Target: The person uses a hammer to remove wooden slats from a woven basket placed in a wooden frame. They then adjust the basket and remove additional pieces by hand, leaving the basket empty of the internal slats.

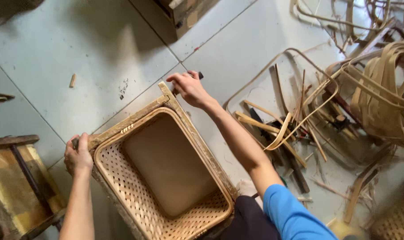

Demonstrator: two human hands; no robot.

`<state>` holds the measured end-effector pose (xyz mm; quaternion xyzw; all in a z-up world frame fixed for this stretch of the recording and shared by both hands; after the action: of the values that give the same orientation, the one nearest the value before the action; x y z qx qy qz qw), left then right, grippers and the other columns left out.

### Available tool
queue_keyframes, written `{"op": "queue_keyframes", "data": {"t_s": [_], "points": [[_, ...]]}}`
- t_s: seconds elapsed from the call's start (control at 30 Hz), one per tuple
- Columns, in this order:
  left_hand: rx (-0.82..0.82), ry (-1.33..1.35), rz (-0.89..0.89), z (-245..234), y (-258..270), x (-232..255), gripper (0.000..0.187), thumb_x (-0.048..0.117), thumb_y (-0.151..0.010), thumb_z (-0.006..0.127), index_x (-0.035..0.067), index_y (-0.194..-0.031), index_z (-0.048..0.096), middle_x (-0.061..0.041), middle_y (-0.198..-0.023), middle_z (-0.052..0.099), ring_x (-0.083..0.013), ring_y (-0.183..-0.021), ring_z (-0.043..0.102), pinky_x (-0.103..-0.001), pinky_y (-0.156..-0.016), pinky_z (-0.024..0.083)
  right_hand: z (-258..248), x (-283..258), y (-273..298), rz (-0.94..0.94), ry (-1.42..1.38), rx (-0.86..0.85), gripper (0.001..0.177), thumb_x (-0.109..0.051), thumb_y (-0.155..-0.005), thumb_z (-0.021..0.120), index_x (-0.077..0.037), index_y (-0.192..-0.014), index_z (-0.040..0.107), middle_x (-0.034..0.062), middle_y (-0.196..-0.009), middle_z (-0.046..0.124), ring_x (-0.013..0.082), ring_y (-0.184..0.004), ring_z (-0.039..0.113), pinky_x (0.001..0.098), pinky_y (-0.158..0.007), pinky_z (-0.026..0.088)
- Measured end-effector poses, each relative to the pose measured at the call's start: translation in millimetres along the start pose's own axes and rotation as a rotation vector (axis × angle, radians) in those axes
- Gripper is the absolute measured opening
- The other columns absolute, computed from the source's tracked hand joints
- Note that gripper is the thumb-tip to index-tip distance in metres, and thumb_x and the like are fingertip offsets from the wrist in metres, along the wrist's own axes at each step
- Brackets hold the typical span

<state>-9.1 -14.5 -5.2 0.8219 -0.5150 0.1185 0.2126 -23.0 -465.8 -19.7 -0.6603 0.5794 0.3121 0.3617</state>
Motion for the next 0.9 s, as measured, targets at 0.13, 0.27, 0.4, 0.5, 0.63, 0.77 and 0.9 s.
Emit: {"op": "queue_keyframes", "data": {"t_s": [0.13, 0.27, 0.4, 0.5, 0.63, 0.77, 0.9], "points": [[-0.015, 0.032, -0.010, -0.6, 4.0, -1.8, 0.066, 0.067, -0.092, 0.059, 0.018, -0.137, 0.064, -0.013, -0.127, 0.068, -0.0344, -0.116, 0.062, -0.050, -0.098, 0.045, -1.1, -4.4, 1.9, -0.144, 0.108, 0.115, 0.030, -0.024, -0.112, 0.042, -0.015, -0.139, 0.053, 0.0014, -0.103, 0.076, 0.0205, -0.109, 0.061, 0.0466, -0.108, 0.022], [-0.023, 0.081, 0.009, -0.3, 1.4, 4.1, 0.067, 0.066, -0.091, 0.059, 0.018, -0.137, 0.063, -0.012, -0.129, 0.066, -0.0340, -0.116, 0.061, -0.050, -0.097, 0.045, -2.1, -1.8, -7.3, 0.075, 0.074, -0.001, 0.026, -0.026, -0.111, 0.042, -0.019, -0.130, 0.058, -0.0012, -0.094, 0.077, 0.0154, -0.106, 0.067, 0.0439, -0.119, 0.023], [-0.031, 0.128, 0.009, 1.4, 3.8, 1.2, 0.068, 0.066, -0.091, 0.060, 0.017, -0.137, 0.063, -0.011, -0.130, 0.068, -0.0320, -0.118, 0.064, -0.046, -0.101, 0.047, 0.3, -4.4, -3.5, -0.055, 0.146, 0.062, 0.025, -0.024, -0.109, 0.046, -0.017, -0.128, 0.059, 0.0004, -0.097, 0.075, 0.0197, -0.108, 0.063, 0.0474, -0.113, 0.022], [0.015, 0.026, 0.014, -1.4, -0.8, 2.8, 0.064, 0.064, -0.092, 0.063, 0.018, -0.136, 0.066, -0.013, -0.131, 0.067, -0.0341, -0.118, 0.062, -0.047, -0.099, 0.047, 0.5, -5.5, -15.0, -0.061, 0.091, 0.058, 0.027, -0.024, -0.108, 0.046, -0.016, -0.129, 0.061, 0.0017, -0.090, 0.073, 0.0211, -0.105, 0.062, 0.0463, -0.111, 0.025], [-0.005, 0.023, -0.017, 1.3, 0.1, 2.3, 0.059, 0.060, -0.094, 0.063, 0.018, -0.135, 0.065, -0.013, -0.124, 0.069, -0.0337, -0.113, 0.063, -0.050, -0.095, 0.045, 1.5, -0.4, -4.5, -0.048, 0.130, 0.063, 0.025, -0.024, -0.110, 0.044, -0.014, -0.121, 0.063, 0.0025, -0.094, 0.074, 0.0204, -0.099, 0.064, 0.0500, -0.113, 0.023], [0.041, 0.048, 0.041, -3.2, 7.4, -6.5, 0.058, 0.059, -0.095, 0.065, 0.015, -0.132, 0.069, -0.014, -0.122, 0.071, -0.0340, -0.114, 0.065, -0.046, -0.097, 0.048, 8.7, 3.8, -2.1, 0.187, -0.411, 0.003, 0.026, -0.025, -0.111, 0.045, -0.014, -0.123, 0.065, 0.0018, -0.085, 0.066, 0.0199, -0.093, 0.066, 0.0541, -0.102, 0.039], [0.048, 0.055, 0.056, 0.8, -0.9, 6.4, 0.057, 0.059, -0.095, 0.065, 0.015, -0.131, 0.070, -0.013, -0.123, 0.072, -0.0333, -0.113, 0.065, -0.046, -0.098, 0.047, -5.3, 5.0, -11.1, 0.192, -0.376, -0.025, 0.029, -0.028, -0.111, 0.044, -0.014, -0.124, 0.065, 0.0019, -0.085, 0.075, 0.0210, -0.095, 0.070, 0.0497, -0.104, 0.041]]}}
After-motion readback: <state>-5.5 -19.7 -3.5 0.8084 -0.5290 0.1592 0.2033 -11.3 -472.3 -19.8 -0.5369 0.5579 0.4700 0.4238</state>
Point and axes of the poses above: each hand's wrist, its own y-axis away from the middle knuckle, its own z-axis out of the palm, x = y × z, the point moved 2 cm from there along -y, towards the middle knuckle
